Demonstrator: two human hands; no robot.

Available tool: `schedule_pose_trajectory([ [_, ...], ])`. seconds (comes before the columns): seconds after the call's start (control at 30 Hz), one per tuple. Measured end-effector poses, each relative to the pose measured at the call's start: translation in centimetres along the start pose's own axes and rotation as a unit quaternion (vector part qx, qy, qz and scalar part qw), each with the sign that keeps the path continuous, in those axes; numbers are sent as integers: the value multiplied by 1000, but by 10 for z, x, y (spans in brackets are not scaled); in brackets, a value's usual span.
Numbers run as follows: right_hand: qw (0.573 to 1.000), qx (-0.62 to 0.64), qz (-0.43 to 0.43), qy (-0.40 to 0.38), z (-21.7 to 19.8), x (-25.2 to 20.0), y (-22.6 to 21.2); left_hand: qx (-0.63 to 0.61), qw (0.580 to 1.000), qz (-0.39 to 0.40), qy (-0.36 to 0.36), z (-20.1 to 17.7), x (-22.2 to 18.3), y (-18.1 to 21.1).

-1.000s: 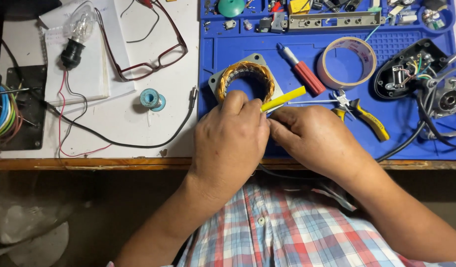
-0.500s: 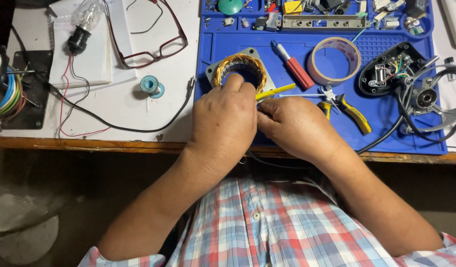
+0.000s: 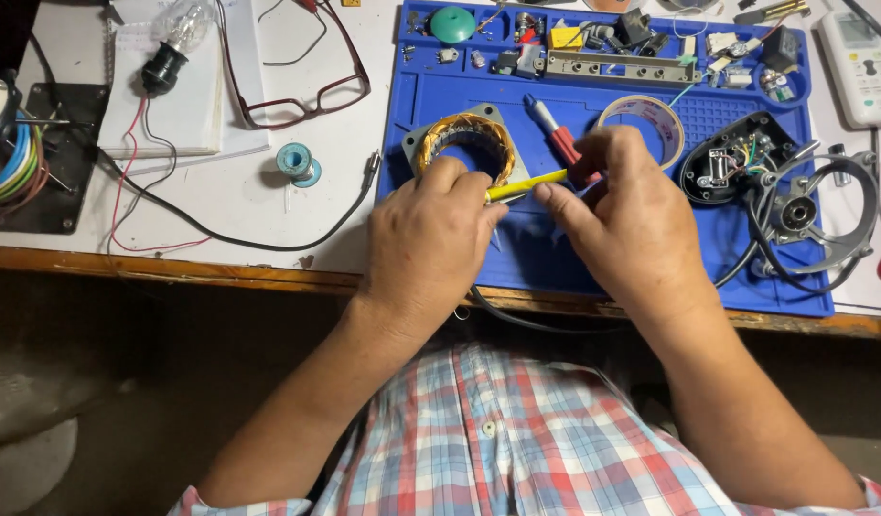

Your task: Applying and positioning yellow heat shrink tubing on the wires of a motor stator at a repair bench.

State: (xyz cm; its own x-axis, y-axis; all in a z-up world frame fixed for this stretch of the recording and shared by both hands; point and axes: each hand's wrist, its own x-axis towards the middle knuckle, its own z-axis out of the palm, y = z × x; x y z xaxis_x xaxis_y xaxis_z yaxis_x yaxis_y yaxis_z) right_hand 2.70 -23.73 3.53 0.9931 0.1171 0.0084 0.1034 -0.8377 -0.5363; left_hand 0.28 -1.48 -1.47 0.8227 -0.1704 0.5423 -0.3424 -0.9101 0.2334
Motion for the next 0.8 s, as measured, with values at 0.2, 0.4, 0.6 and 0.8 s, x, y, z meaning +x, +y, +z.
schedule_pose_trajectory([
  [0.2, 983, -8, -181, -33, -7, 38, 5, -38, 999, -8, 26, 2, -2, 3],
  [0.4, 952, -78, -289, -67, -15, 69, -1, -51, 997, -4, 57, 1, -2, 2],
  [0.6, 968, -106, -179, -141, -21, 79, -21, -22, 998, 4, 66, 0, -4, 6],
  [0.8, 964, 30, -195, -176, -18, 81, -12, -22, 999, -2, 48, -5, -5, 6],
])
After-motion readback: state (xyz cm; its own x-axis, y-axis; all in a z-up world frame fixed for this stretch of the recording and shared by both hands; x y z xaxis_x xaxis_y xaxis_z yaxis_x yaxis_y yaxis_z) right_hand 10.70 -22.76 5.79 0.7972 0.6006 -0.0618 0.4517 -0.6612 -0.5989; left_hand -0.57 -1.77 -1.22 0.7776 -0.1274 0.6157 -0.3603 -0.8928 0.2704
